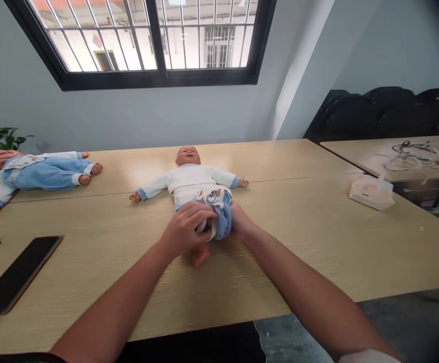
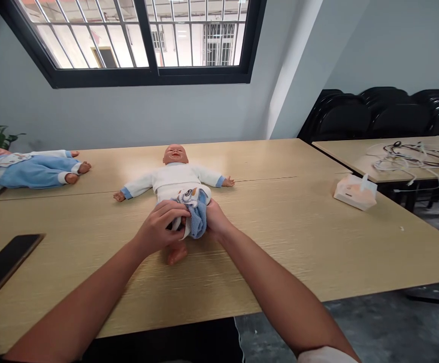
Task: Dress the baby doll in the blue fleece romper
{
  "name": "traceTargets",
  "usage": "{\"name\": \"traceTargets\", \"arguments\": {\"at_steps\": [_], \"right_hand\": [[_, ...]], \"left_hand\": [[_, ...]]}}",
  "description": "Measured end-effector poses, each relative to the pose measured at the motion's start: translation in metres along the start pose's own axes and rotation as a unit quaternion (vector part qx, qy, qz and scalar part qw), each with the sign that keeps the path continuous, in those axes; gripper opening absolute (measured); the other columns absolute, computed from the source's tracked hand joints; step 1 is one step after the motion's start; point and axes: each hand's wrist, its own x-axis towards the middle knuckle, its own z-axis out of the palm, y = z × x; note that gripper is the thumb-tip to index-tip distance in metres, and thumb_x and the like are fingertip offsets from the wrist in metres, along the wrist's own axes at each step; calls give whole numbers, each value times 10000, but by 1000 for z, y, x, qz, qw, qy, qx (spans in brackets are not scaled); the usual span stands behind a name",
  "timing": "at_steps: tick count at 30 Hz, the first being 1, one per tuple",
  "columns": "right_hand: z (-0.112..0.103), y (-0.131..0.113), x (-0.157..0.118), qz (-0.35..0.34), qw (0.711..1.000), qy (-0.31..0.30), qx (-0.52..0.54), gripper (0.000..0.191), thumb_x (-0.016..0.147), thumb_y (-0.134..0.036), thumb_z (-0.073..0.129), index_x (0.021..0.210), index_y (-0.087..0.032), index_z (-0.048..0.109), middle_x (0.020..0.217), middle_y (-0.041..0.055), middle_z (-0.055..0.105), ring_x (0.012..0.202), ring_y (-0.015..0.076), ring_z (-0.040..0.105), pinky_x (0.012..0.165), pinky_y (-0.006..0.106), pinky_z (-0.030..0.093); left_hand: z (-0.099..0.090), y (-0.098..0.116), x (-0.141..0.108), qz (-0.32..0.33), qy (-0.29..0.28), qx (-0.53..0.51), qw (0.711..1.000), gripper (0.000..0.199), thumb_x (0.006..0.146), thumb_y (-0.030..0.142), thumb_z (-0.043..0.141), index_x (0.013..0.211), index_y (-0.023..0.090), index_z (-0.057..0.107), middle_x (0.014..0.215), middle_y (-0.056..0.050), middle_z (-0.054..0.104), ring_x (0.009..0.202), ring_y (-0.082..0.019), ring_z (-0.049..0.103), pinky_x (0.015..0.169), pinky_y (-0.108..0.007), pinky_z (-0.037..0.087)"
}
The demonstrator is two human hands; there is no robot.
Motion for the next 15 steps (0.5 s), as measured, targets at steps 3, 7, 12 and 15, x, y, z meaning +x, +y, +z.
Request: {"name": "traceTargets", "arguments": {"at_steps": [3,7,12,15], "right_hand": [[1,1,-2,21,999,-19,15,285,709,-339,832,946,-222,725,981,30,779,992,260,717,936,386,593],[3,2,-3,74,995,-69,-5,322,771,-500,787,951,-238,733,1093,69,784,1138,296,692,999,420,585],[-17,-20,-3,55,984,-146,-87,641,907,-774,516,1222,-252,713,1231,65,754,1245,288,651,1052,448,542],[-39,-36,0,34,957,-196,-212,545,876,-638,698,1253,-244,708,1226,50,749,1141,255,679,998,389,541]], "left_hand": [[2,-6,-2,-50,-3,-6,999,503,808,109,687,1285,247,606,1219,-75,718,1143,-251,658,1036,-437,523],[4,-10,-5,-73,17,-1,997,476,788,147,719,1239,242,598,1157,-70,720,1104,-258,662,1002,-428,538],[1,-13,-4,-68,24,57,996,367,765,163,709,1114,209,604,1157,-106,679,1126,-293,612,1004,-467,521],[-3,-14,-5,-50,23,56,997,343,770,177,710,1099,208,617,1156,-110,671,1103,-284,614,977,-449,528]]}}
